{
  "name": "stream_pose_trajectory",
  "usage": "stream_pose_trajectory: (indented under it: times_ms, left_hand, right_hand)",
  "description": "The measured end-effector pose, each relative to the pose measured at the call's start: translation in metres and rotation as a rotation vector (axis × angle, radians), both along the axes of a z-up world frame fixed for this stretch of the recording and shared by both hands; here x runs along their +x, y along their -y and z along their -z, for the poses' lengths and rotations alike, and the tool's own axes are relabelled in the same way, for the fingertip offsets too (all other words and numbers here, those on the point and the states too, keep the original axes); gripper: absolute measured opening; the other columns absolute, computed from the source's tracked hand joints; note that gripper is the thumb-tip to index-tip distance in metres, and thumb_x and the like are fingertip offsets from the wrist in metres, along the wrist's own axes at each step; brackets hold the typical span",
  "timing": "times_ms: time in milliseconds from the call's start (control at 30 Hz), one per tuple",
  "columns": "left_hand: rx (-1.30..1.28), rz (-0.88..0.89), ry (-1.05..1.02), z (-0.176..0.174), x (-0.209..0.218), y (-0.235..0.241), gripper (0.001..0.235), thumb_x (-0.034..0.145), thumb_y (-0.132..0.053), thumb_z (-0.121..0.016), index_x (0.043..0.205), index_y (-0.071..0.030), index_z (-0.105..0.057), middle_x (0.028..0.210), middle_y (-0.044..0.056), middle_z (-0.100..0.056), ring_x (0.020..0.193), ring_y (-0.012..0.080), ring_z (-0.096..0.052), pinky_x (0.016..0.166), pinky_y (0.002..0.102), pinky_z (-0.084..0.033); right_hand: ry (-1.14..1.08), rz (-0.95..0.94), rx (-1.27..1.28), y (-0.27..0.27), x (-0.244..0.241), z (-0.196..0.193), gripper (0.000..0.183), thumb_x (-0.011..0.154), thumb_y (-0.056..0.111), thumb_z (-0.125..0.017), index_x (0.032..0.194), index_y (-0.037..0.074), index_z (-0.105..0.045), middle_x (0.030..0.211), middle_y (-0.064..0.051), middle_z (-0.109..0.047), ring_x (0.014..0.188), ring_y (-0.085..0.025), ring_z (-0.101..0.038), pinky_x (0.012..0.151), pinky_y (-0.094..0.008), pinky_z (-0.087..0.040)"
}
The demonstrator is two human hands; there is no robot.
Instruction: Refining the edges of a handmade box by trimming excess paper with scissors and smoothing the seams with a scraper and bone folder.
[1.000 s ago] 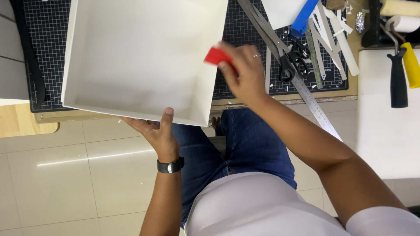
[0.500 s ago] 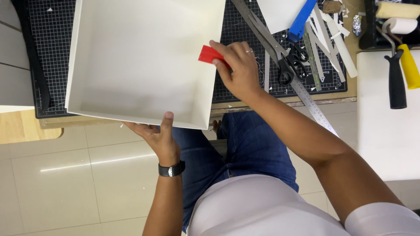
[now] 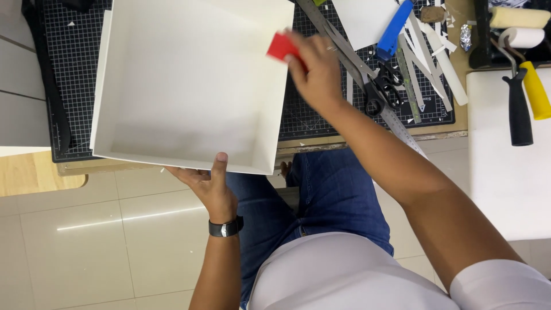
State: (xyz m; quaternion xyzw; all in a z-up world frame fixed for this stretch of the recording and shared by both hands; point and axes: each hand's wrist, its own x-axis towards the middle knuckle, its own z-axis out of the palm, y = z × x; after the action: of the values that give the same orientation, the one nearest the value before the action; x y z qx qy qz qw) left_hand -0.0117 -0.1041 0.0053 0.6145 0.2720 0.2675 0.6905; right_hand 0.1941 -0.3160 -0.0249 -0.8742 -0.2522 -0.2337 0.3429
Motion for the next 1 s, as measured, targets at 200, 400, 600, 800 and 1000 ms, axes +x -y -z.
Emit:
stream_pose_trajectory:
  times_ms: [200, 400, 600, 800, 1000]
  left_hand:
    - [-0.003, -0.008, -0.04, 0.003, -0.001, 0.0, 0.118, 0.083, -0.016, -0.079, 0.162, -0.008, 0.008, 0.169, 0.011, -0.011, 0.154, 0.021, -0.023, 0.127, 0.036, -0.016]
    - [-0.081, -0.029, -0.037, 0.004, 0.0, -0.001, 0.113, 0.084, -0.013, -0.077, 0.162, -0.012, 0.005, 0.168, 0.008, -0.013, 0.149, 0.0195, -0.028, 0.124, 0.038, -0.025]
    - [-0.061, -0.01, 0.032, -0.006, 0.002, 0.002, 0.109, 0.084, -0.012, -0.078, 0.162, -0.013, -0.002, 0.166, 0.01, -0.023, 0.146, 0.0227, -0.036, 0.124, 0.038, -0.028]
    - [-0.094, -0.028, 0.017, 0.003, 0.001, -0.002, 0.108, 0.085, -0.01, -0.077, 0.162, -0.013, -0.001, 0.166, 0.009, -0.02, 0.148, 0.0224, -0.032, 0.125, 0.042, -0.026]
    - [-0.08, 0.001, 0.042, -0.012, 0.003, 0.0, 0.103, 0.085, -0.012, -0.076, 0.162, -0.016, -0.008, 0.163, 0.009, -0.03, 0.143, 0.024, -0.041, 0.122, 0.04, -0.033]
  right_hand:
    - [-0.057, 0.267, 0.051, 0.025, 0.041, 0.009, 0.039, 0.107, 0.018, -0.064, 0.144, 0.014, -0.054, 0.114, -0.011, -0.061, 0.103, -0.027, -0.054, 0.079, -0.035, -0.05]
    - [-0.046, 0.018, 0.066, 0.001, 0.027, 0.007, 0.038, 0.111, 0.026, -0.059, 0.148, 0.025, -0.052, 0.11, -0.01, -0.06, 0.101, -0.028, -0.053, 0.078, -0.037, -0.046]
    - [-0.001, 0.244, 0.073, 0.022, 0.068, 0.012, 0.038, 0.106, 0.016, -0.066, 0.143, 0.017, -0.056, 0.106, -0.01, -0.061, 0.098, -0.028, -0.055, 0.076, -0.037, -0.049]
    - [-0.004, 0.055, 0.101, 0.005, 0.062, 0.002, 0.036, 0.11, 0.023, -0.062, 0.144, 0.015, -0.055, 0.114, -0.01, -0.059, 0.102, -0.031, -0.054, 0.084, -0.041, -0.049]
    - [-0.077, 0.234, 0.162, 0.023, 0.101, 0.015, 0.031, 0.1, 0.015, -0.065, 0.13, 0.014, -0.06, 0.118, -0.014, -0.064, 0.106, -0.036, -0.059, 0.08, -0.045, -0.051]
